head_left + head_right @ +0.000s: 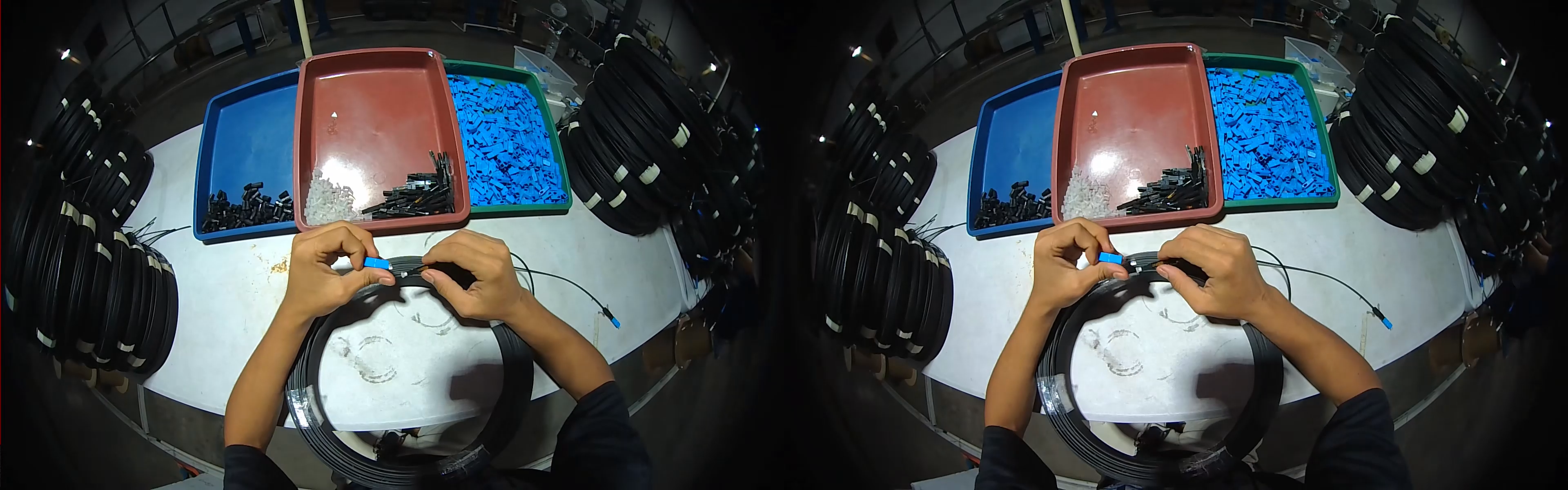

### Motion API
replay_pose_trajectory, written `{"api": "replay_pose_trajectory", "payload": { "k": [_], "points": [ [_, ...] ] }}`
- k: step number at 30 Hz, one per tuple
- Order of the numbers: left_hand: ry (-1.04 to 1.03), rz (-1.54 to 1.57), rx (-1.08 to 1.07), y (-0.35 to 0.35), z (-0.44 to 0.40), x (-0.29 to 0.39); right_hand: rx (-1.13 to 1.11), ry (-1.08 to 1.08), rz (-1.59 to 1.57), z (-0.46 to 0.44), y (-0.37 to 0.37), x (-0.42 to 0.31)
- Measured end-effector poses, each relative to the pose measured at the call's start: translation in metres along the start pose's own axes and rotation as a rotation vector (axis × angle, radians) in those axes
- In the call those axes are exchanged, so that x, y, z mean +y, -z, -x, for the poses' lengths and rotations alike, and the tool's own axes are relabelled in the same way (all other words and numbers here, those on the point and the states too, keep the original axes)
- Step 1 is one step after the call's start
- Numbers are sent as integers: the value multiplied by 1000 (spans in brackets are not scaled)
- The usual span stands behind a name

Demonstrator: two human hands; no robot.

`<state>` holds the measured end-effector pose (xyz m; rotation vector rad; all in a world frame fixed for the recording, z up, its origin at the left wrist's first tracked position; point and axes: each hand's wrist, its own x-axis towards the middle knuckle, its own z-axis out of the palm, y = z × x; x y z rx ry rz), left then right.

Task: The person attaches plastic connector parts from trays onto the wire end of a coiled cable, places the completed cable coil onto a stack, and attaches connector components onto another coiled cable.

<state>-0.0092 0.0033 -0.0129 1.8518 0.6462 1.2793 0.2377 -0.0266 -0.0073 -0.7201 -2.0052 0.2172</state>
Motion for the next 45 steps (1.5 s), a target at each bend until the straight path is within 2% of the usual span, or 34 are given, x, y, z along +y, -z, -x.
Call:
{"api": "replay_pose_trajectory", "payload": {
  "k": [8, 27, 33, 45],
  "points": [
    [-39, -58, 50, 1, 0, -1, -4, -15, 1, 0, 0, -2],
    [-48, -198, -32, 0, -1, 2, -7, 0, 32, 1, -1, -2],
    [-57, -199, -55, 1, -1, -1, -74, -79, 13, 3, 0, -4],
    [-142, -267, -162, -3, -2, 9, -92, 13, 30, 4, -2, -2]
  ]
}}
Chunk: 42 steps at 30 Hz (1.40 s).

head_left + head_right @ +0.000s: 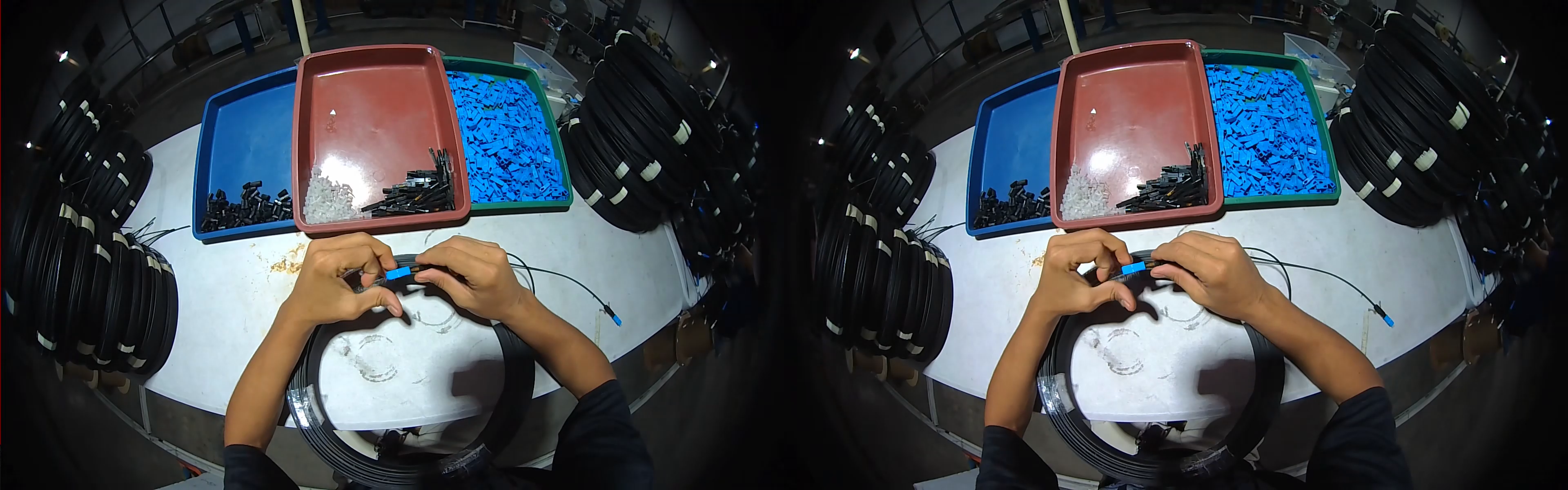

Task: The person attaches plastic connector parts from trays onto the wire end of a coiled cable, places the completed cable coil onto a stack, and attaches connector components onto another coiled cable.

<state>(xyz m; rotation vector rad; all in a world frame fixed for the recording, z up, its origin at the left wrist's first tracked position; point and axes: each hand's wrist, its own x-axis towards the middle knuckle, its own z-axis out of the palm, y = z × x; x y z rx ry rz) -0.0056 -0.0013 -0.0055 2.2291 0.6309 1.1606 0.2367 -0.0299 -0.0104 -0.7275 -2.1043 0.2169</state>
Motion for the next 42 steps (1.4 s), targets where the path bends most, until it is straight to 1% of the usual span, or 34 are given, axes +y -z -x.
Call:
{"api": "replay_pose_trajectory", "payload": {
  "k": [3, 6, 8, 9, 11, 12, 16, 21, 24, 28, 31, 33, 37, 39, 42],
  "points": [
    [-29, 20, 8, -3, -1, 1, 3, -35, -1, 1, 0, 1],
    [11, 11, 41, -3, 0, 1, 33, 19, -66, -1, -2, 0],
    [11, 12, 66, -3, 0, 0, 99, -18, -33, -1, -5, 0],
    [11, 13, 92, -3, 1, 0, 99, -18, -33, -1, -4, 0],
    [2, -1, 86, -2, 0, 0, 50, -93, 55, 0, 0, 1],
    [-7, -15, 81, -2, 0, 0, 48, -145, 51, 1, 0, 0],
    [16, 0, 99, -2, 0, -1, 41, -168, 7, 2, 1, -2],
    [31, 19, 131, -2, 1, -3, 42, -92, 1, 1, 1, 0],
    [25, 28, 86, -2, 1, -2, 33, -76, 30, 2, -1, 1],
    [55, 46, 95, -3, 0, 2, 58, -77, 34, 5, -4, 2],
    [63, 80, 108, -4, 1, 3, 2, -77, 60, 5, -3, 3],
    [66, 89, 90, -2, 2, 4, 0, -2, 25, 5, -3, 5],
    [60, 145, 40, -3, 1, 4, -25, 7, 12, 6, -1, 4],
    [75, 152, 25, -4, 1, 3, 6, 40, -17, 6, -2, 5],
    [113, 155, -2, -3, 0, 7, 20, 21, -27, 6, -3, 3]
  ]
}}
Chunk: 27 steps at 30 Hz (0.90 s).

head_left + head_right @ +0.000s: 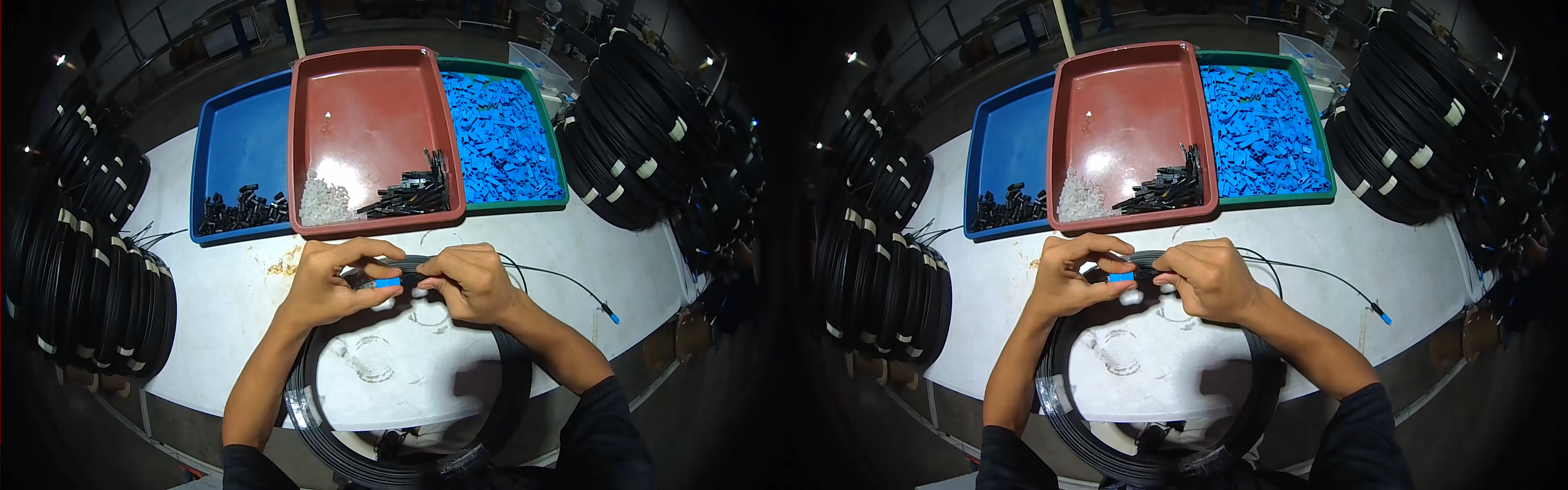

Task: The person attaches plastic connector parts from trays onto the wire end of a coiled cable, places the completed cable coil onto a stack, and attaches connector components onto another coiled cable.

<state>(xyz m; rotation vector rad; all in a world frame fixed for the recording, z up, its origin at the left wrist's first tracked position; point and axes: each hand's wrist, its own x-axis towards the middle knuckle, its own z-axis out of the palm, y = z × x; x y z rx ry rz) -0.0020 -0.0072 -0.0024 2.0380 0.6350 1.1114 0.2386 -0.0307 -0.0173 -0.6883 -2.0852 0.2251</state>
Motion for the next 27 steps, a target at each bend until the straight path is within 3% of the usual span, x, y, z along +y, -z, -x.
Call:
{"api": "replay_pose_trajectory", "payload": {
  "k": [7, 16, 27],
  "points": [
    [14, -57, -76, -1, -3, 2, -56, -13, -21, -1, -2, 0],
    [-28, 51, 52, 0, 2, -3, 21, -33, 16, -1, 0, -2],
    [-24, 72, 48, 0, -1, -5, 41, -19, 28, -2, -1, -1]
  ]
}}
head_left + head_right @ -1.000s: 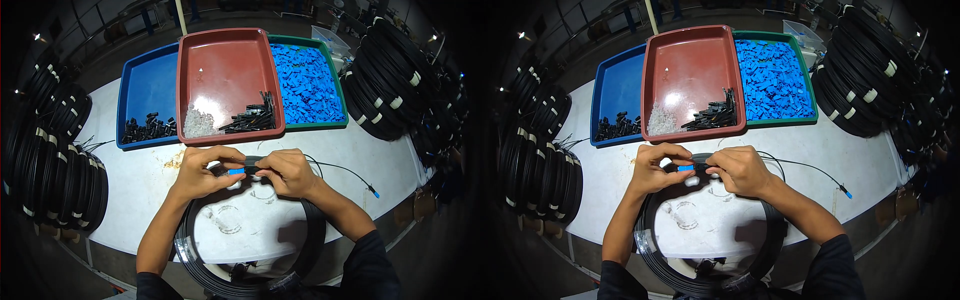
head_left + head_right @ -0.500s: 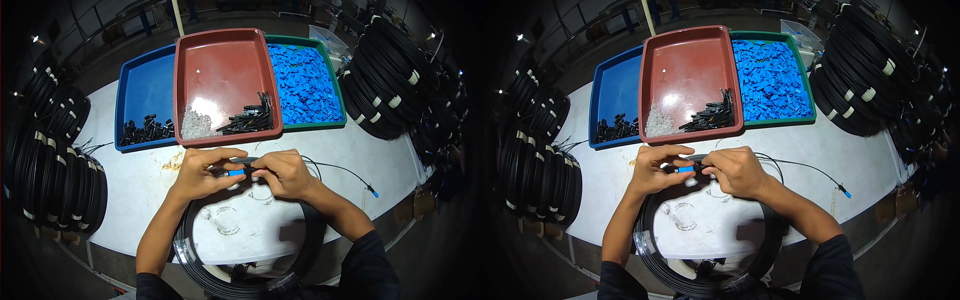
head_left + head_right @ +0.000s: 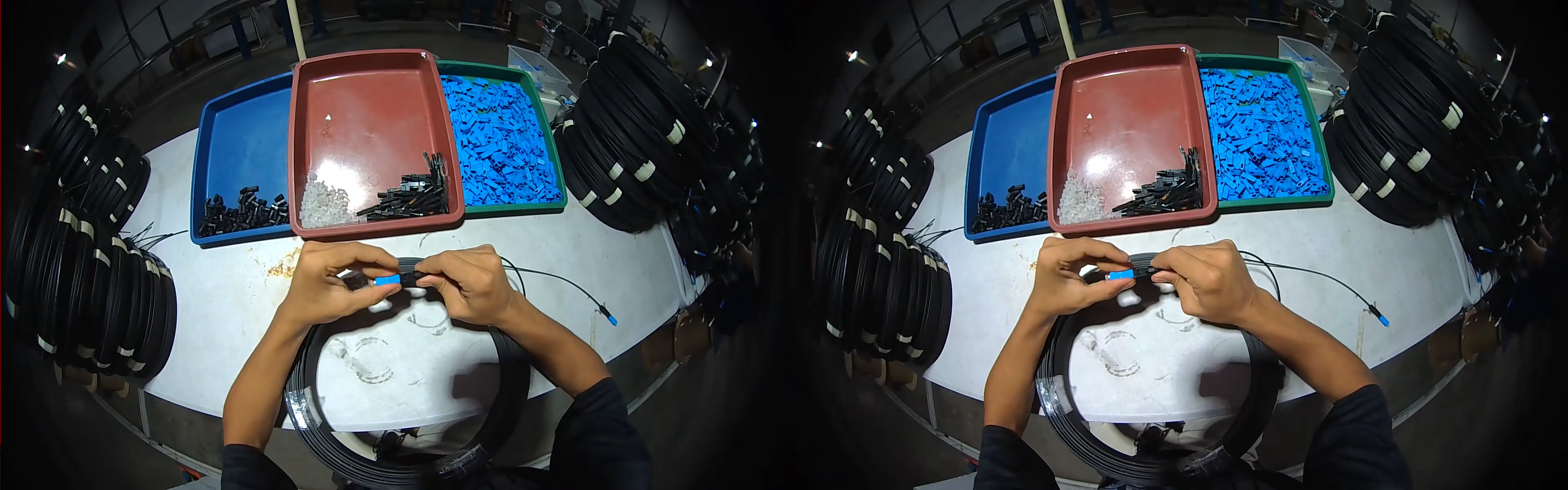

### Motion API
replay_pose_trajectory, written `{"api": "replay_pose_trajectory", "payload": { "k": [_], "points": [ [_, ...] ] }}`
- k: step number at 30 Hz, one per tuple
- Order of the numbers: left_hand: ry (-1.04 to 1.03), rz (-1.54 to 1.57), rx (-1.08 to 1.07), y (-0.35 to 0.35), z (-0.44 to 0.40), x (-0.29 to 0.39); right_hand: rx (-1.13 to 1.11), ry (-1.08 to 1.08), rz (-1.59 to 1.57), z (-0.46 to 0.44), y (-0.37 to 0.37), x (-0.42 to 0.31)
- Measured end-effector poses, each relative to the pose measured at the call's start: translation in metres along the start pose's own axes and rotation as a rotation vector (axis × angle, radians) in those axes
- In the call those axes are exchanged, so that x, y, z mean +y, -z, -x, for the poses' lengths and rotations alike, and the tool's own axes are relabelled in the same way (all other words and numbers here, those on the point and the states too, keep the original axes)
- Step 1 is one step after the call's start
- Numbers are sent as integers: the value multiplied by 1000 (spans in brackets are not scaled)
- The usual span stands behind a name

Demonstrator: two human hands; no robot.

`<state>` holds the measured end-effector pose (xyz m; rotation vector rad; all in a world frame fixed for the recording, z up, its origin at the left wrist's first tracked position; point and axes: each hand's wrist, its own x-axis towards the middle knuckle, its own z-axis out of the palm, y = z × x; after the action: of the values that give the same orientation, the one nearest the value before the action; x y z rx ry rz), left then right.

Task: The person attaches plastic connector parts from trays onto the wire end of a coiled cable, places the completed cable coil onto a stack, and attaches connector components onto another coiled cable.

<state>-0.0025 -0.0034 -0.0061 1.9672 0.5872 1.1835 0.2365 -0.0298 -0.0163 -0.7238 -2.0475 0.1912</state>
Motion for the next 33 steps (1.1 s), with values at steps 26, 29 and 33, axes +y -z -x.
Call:
{"api": "replay_pose_trajectory", "payload": {
  "k": [26, 29, 33],
  "points": [
    [10, 32, 27, 2, 8, -3, 10, 39, -50, 0, 1, 0],
    [-10, 20, 22, 3, 7, -4, 11, 29, -66, 0, 0, 0],
    [-50, -21, 22, 3, 6, -2, 24, 32, -50, 1, 0, 1]
  ]
}}
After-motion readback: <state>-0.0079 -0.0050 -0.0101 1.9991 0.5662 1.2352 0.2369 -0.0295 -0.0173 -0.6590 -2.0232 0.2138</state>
